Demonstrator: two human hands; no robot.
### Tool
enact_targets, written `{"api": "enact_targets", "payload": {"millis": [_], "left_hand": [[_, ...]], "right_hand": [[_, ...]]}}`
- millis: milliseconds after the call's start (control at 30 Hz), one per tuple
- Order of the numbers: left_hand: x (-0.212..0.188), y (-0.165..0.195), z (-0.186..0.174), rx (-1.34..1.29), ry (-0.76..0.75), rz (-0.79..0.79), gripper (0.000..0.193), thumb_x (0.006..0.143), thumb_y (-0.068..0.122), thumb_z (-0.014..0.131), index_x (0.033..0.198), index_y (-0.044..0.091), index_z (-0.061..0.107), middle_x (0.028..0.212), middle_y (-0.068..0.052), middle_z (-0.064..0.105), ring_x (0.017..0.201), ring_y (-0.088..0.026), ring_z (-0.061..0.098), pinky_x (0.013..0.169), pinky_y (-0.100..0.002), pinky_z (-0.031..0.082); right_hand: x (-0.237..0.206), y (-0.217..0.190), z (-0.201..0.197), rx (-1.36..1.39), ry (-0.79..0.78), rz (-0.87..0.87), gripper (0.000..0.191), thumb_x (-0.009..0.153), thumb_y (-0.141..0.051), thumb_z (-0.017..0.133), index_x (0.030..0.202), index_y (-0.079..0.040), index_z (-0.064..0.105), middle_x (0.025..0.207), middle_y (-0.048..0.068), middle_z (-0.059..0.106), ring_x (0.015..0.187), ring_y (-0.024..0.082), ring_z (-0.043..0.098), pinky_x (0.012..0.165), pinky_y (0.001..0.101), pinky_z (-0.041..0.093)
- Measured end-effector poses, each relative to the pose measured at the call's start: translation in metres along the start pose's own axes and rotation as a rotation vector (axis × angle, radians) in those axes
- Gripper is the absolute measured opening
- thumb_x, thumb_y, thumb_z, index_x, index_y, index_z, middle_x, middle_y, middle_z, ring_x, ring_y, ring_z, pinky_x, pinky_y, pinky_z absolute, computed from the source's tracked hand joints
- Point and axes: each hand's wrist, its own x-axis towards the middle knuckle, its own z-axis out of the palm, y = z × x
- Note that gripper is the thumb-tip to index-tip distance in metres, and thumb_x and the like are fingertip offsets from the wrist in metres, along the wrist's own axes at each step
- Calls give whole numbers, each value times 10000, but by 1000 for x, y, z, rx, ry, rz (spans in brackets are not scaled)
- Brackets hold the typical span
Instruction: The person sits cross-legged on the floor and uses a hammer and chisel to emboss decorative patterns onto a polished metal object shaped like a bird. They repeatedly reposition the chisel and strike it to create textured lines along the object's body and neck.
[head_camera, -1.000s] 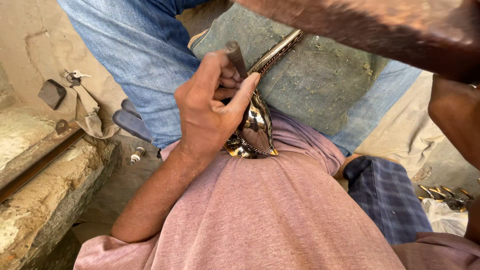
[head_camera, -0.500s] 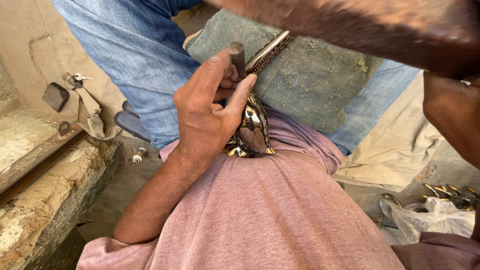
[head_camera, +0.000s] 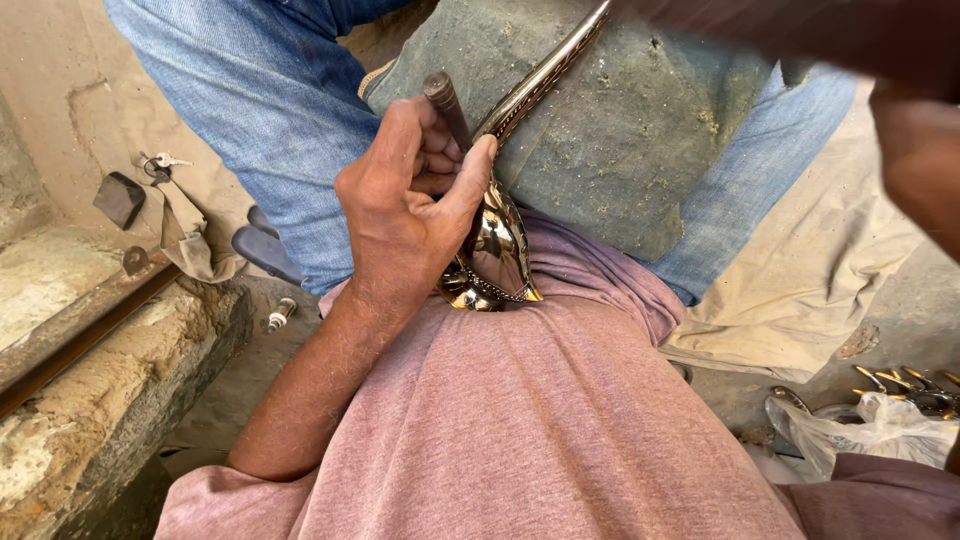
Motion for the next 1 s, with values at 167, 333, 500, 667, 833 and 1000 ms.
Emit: {"api": "enact_targets", "payload": {"millis": [167, 333, 500, 667, 833, 1000], "left_hand": [[-2, 0, 1, 41, 0, 18, 273, 997, 76, 826, 1096, -12, 588, 931, -75, 707, 849, -111, 750, 733, -218, 674], [-3, 0, 5, 113, 26, 121, 251, 1004, 58, 830, 1086, 5, 598, 945, -83, 700, 848, -107, 744, 745, -233, 652], [-7, -2, -5, -128, 72, 4, 257, 1006, 28, 800, 1157, -4, 595, 938, -58, 709, 815, -98, 737, 711, -196, 655], [-26, -20, -35, -259, -55, -238, 227, 1065, 8, 685, 1242, 10, 543, 1020, -75, 672, 931, -97, 732, 806, -217, 657], [-50, -39, -29, 64, -256, -248, 200, 1025, 115, 550, 1182, -8, 571, 1055, -189, 597, 1005, -250, 613, 899, -373, 523], [-57, -42, -17, -277, -333, -130, 439, 1071, 339, 508, 1286, -44, 527, 1242, -217, 617, 1176, -294, 604, 970, -432, 504]], "right_hand": [[1, -6, -5, 7, 3, 2, 513, 919, 153, 636, 1421, 61, 581, 1164, 260, 688, 934, 360, 722, 803, 416, 605], [0, -27, -16, 23, 12, 10, 554, 893, 171, 634, 1433, 63, 577, 1165, 269, 692, 937, 374, 723, 807, 430, 613], [-2, -37, -30, -47, 98, 15, 540, 946, 171, 664, 1466, 84, 548, 1156, 288, 690, 914, 369, 724, 793, 429, 627], [-24, -69, -8, 355, -177, 272, 358, 941, -51, 743, 1264, -9, 594, 959, 181, 736, 759, 248, 752, 737, 385, 657], [-39, -133, 56, 722, -276, 182, 500, 748, 28, 737, 1239, -6, 651, 1086, 166, 723, 959, 245, 730, 823, 372, 586], [-24, -172, 51, 959, -286, 118, 628, 712, 45, 713, 1326, -12, 592, 1131, 154, 766, 997, 220, 734, 842, 323, 597]]}}
